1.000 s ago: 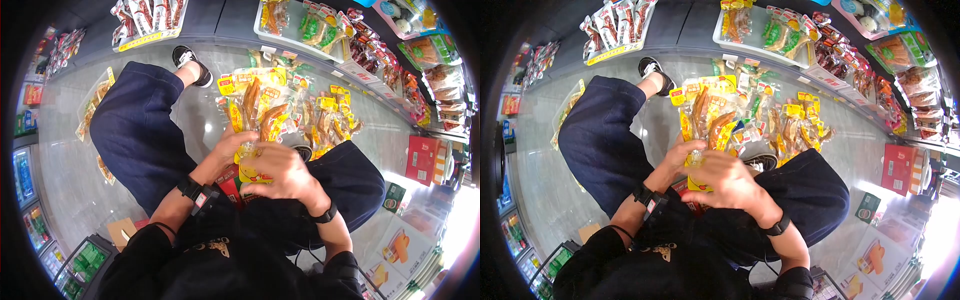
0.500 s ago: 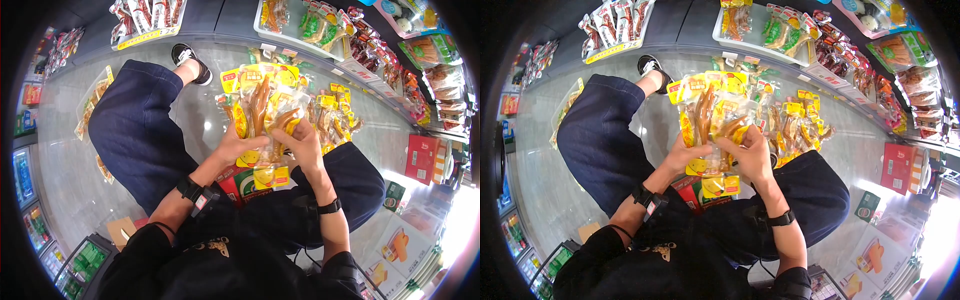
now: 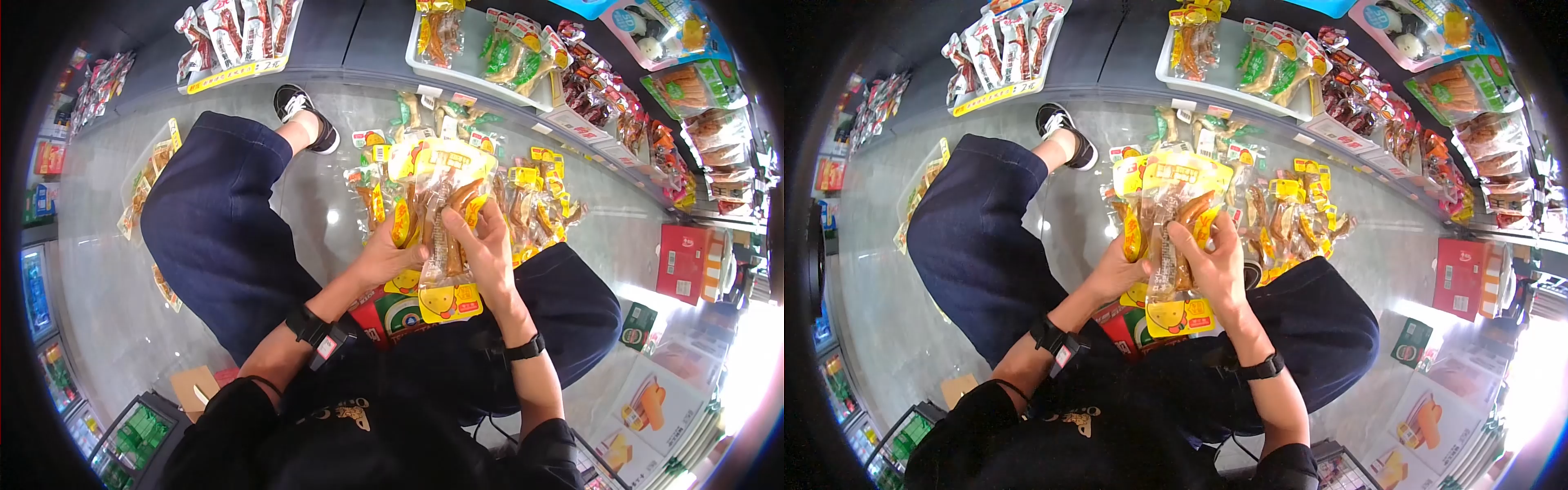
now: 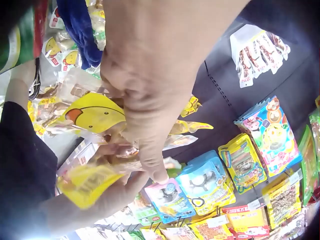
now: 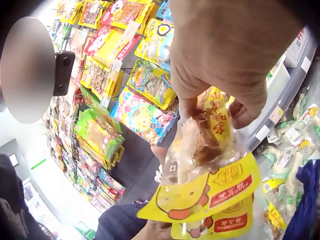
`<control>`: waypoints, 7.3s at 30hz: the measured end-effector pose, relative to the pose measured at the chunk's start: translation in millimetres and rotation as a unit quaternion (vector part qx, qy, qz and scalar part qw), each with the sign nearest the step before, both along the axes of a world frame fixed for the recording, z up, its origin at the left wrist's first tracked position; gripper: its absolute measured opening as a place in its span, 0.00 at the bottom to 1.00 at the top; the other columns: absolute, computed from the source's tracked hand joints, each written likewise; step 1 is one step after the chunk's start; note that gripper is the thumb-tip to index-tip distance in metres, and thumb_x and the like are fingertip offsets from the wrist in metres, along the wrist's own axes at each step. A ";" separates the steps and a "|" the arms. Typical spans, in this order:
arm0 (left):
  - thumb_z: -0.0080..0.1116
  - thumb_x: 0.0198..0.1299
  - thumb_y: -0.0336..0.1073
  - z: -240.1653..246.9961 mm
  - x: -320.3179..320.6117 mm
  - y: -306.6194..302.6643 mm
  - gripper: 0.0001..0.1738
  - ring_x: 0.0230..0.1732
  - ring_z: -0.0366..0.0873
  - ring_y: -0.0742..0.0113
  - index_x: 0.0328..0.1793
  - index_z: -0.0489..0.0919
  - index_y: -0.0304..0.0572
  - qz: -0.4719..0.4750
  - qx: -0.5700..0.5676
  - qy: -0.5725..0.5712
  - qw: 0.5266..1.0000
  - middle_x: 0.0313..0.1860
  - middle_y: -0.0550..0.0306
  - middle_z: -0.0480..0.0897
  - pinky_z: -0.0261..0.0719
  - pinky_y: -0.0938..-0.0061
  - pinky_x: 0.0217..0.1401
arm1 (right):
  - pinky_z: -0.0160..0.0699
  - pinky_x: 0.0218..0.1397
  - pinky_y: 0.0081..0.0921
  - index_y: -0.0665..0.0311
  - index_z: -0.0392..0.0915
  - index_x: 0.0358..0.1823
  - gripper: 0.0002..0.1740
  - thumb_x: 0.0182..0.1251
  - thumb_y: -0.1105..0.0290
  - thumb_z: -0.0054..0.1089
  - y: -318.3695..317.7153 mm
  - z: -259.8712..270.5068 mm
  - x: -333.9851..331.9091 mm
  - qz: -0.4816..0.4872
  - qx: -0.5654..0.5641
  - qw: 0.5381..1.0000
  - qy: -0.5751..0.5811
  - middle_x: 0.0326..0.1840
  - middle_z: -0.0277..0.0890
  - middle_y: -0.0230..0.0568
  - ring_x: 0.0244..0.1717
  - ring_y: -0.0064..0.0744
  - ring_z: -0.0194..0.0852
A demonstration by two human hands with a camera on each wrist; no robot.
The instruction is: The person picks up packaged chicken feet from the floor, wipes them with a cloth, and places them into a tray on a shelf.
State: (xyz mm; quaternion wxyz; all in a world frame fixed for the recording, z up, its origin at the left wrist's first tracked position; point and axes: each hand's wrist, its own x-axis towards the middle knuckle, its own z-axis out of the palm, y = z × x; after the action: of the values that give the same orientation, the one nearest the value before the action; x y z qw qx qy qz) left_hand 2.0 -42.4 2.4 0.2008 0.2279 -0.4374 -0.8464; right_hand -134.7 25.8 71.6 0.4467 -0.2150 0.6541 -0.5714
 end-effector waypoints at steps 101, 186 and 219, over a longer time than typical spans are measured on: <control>0.53 0.48 0.17 -3.1 8.6 16.6 0.28 0.49 0.72 0.72 0.58 0.64 0.34 -0.142 -0.105 -0.157 0.972 0.48 0.58 0.74 0.70 0.76 0.53 | 0.69 0.41 0.43 0.74 0.70 0.40 0.23 0.65 0.54 0.47 -22.1 -35.0 -38.6 -0.154 0.029 0.942 0.298 0.30 0.73 0.65 0.38 0.61 0.72; 0.51 0.48 0.17 4.7 23.1 -13.1 0.29 0.39 0.75 0.75 0.61 0.64 0.37 -0.263 -0.176 -0.200 0.927 0.43 0.59 0.76 0.75 0.79 0.39 | 0.62 0.63 0.27 0.61 0.71 0.55 0.28 0.48 0.77 0.63 1.2 7.6 -62.6 0.331 -0.073 0.917 0.208 0.61 0.66 0.42 0.60 0.33 0.65; 0.58 0.46 0.19 -26.7 21.7 -18.8 0.23 0.43 0.75 0.72 0.52 0.71 0.36 -0.032 -0.008 -0.100 0.994 0.45 0.60 0.76 0.74 0.76 0.48 | 0.67 0.50 0.41 0.79 0.67 0.49 0.37 0.58 0.46 0.54 4.5 -70.2 -110.4 -0.156 0.189 0.882 0.402 0.44 0.71 0.66 0.47 0.56 0.71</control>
State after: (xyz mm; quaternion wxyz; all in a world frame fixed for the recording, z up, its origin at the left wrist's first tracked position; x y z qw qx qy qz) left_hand 23.7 -61.1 -24.3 0.1304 0.2958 -0.4693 -0.8217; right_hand -245.1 30.3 1.4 0.0823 -0.2329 0.8980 -0.3642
